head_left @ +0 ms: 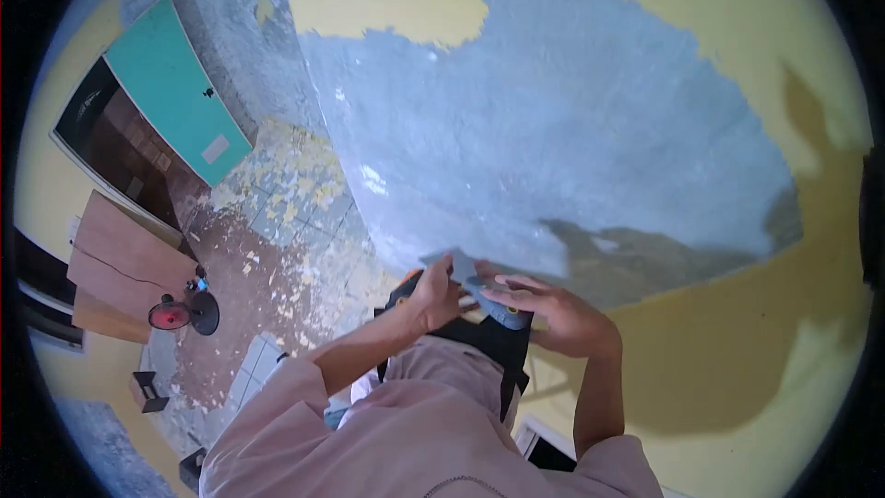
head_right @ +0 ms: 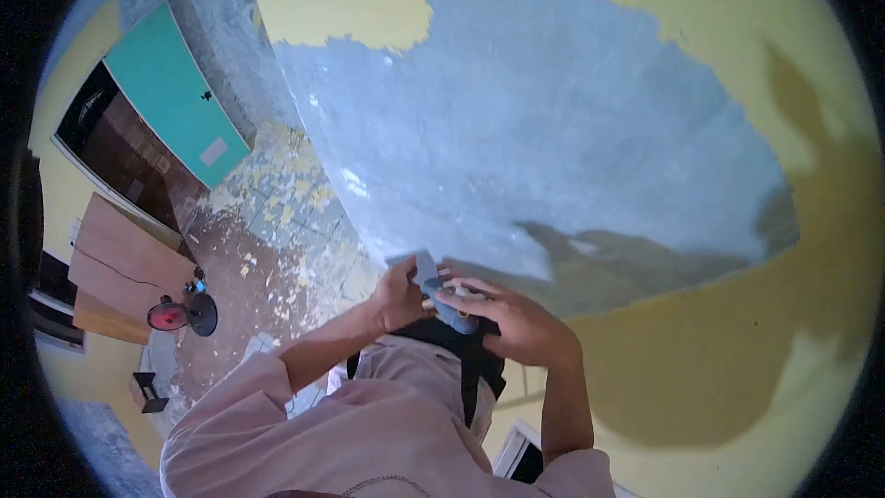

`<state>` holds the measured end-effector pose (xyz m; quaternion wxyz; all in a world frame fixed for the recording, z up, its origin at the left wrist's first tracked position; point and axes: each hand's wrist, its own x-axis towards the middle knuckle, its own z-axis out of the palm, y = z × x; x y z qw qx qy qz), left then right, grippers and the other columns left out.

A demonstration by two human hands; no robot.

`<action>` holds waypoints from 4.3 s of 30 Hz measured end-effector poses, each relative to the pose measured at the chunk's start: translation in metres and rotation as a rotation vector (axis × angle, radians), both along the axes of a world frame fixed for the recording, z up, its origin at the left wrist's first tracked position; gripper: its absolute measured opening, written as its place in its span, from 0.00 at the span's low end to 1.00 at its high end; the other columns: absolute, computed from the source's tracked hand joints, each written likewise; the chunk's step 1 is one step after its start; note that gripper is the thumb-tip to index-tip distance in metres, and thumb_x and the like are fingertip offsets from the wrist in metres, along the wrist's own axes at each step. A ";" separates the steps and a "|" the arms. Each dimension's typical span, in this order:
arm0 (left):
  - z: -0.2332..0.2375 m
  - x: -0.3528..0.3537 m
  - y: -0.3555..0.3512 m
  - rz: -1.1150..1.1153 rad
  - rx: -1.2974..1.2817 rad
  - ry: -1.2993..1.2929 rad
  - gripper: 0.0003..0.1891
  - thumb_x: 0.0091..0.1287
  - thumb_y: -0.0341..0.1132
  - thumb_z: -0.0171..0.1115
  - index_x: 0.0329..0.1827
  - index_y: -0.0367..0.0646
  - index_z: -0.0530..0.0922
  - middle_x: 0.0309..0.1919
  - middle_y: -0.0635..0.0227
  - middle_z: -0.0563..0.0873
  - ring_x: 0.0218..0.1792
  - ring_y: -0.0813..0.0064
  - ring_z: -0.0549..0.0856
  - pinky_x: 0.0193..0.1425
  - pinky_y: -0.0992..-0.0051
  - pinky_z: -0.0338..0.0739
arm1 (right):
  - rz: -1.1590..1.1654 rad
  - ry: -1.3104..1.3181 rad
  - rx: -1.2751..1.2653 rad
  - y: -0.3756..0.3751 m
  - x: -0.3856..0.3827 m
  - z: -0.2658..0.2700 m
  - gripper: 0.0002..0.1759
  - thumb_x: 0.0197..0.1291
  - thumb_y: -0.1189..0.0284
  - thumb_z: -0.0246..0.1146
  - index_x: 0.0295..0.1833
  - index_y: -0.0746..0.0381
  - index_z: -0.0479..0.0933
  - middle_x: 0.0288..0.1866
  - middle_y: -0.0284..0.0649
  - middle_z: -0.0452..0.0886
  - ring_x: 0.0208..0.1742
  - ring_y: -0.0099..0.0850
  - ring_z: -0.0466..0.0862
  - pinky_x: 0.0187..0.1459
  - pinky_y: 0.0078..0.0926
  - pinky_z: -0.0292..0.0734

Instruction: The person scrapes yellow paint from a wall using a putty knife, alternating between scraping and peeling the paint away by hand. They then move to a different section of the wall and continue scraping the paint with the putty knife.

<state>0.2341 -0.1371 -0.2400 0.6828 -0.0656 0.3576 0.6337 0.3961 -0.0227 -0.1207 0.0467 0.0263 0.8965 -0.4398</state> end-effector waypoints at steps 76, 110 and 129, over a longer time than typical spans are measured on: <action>0.230 -0.250 0.114 1.269 0.446 2.740 0.28 0.61 0.39 0.43 0.66 0.53 0.71 0.69 0.61 0.67 0.71 0.59 0.63 0.74 0.55 0.45 | -0.202 1.780 0.088 0.020 -0.193 0.177 0.16 0.67 0.61 0.48 0.29 0.58 0.64 0.20 0.31 0.67 0.16 0.21 0.58 0.18 0.21 0.54; 0.228 -0.250 0.119 1.332 0.463 2.728 0.27 0.59 0.39 0.46 0.65 0.55 0.72 0.67 0.62 0.70 0.69 0.60 0.65 0.73 0.56 0.47 | 0.305 1.739 -0.469 0.038 -0.179 0.142 0.12 0.60 0.76 0.58 0.28 0.59 0.62 0.19 0.33 0.71 0.13 0.21 0.68 0.14 0.20 0.63; 0.230 -0.253 0.122 1.347 0.473 2.761 0.28 0.60 0.39 0.44 0.66 0.52 0.71 0.68 0.60 0.68 0.70 0.58 0.64 0.74 0.55 0.47 | -0.110 1.692 -0.150 0.037 -0.179 0.129 0.13 0.59 0.72 0.60 0.25 0.58 0.64 0.19 0.32 0.73 0.16 0.26 0.72 0.20 0.23 0.68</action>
